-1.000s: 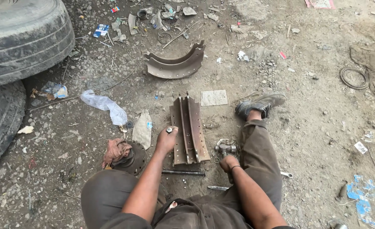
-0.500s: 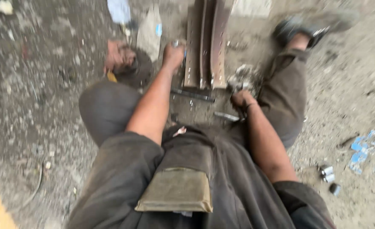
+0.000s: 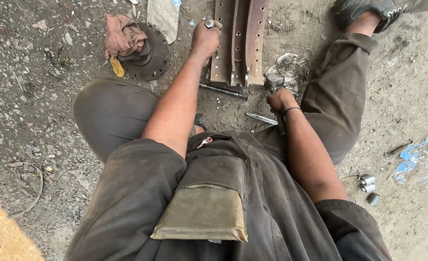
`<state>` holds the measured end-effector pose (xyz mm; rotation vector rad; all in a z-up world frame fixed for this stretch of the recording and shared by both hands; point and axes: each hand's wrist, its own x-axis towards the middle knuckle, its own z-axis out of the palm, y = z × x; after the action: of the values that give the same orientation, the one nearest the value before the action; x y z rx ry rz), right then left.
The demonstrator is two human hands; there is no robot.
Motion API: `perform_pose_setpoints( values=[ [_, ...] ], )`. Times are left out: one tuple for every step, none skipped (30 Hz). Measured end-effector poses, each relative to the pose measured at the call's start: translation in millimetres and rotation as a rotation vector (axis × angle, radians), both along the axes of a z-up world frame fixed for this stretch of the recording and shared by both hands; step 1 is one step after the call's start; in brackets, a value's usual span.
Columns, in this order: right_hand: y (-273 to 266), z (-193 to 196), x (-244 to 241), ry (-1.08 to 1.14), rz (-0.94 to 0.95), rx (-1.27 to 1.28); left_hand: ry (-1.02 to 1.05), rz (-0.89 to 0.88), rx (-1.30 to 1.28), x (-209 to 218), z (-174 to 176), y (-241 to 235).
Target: The person sits on the ground and uses a hammer and punch to drive pins into a brake shoe assembly. They repeatedly align the components and strike the pins to secure them, occasionally adjusting the parts with their hands.
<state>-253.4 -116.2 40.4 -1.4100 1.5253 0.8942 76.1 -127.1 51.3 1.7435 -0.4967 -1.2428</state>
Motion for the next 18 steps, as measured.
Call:
perform_pose_setpoints(
  values=[
    [0.2,-0.7,0.2,0.011,0.073,0.017,0.002,-0.013,0.018,-0.8,-0.5,0.9],
    [-0.2,-0.3,0.3,-0.002,0.101,0.016,0.002,-0.028,0.032,-1.2,-1.1,1.1],
    [-0.3,1.1,-0.2,-0.014,0.129,0.014,0.019,-0.029,0.023,-1.9,-1.9,1.9],
    [-0.1,2.6,0.3,-0.027,0.157,0.013,0.037,-0.031,0.016,-1.8,-2.9,2.3],
    [0.2,4.5,0.9,-0.021,0.084,0.0,0.054,-0.032,0.009,-1.7,-3.8,2.8],
    [0.8,6.9,1.5,-0.015,0.008,-0.014,0.058,-0.042,-0.01,-1.7,-4.4,2.7],
    [1.7,9.5,2.4,-0.009,-0.067,-0.027,0.063,-0.052,-0.029,-1.6,-4.3,2.9],
    [2.4,12.3,3.4,-0.012,-0.067,-0.039,0.067,-0.063,-0.05,-1.9,-3.4,2.7],
    [3.7,15.0,4.5,-0.016,-0.068,-0.051,0.012,-0.077,-0.039,-2.4,-2.0,2.9],
    [4.9,18.0,4.3,-0.017,-0.067,-0.065,-0.041,-0.09,-0.029,-4.3,-0.2,3.9],
    [6.7,20.6,4.0,-0.009,-0.053,-0.062,-0.095,-0.103,-0.019,-6.5,2.0,5.3],
    [4.8,22.4,4.8,-0.004,-0.037,-0.064,-0.104,-0.101,-0.002,-7.2,4.6,3.8],
    [2.8,23.9,5.4,0.002,-0.022,-0.065,-0.114,-0.099,0.016,-7.9,7.1,2.9],
    [4.8,24.5,6.1,0.004,-0.024,-0.062,-0.123,-0.095,0.04,-8.0,9.0,5.4],
    [6.8,24.7,6.9,0.007,-0.025,-0.058,-0.121,-0.094,0.05,-7.8,10.4,7.2],
    [5.5,24.5,8.3,0.008,-0.027,-0.057,-0.12,-0.091,0.056,-6.9,11.3,6.4],
    [3.9,24.1,9.7,0.007,0.005,-0.061,-0.118,-0.089,0.063,-5.8,11.9,5.1],
    [4.6,24.2,9.6,0.009,0.037,-0.061,-0.093,-0.086,0.043,-5.8,12.0,6.2]
  ],
)
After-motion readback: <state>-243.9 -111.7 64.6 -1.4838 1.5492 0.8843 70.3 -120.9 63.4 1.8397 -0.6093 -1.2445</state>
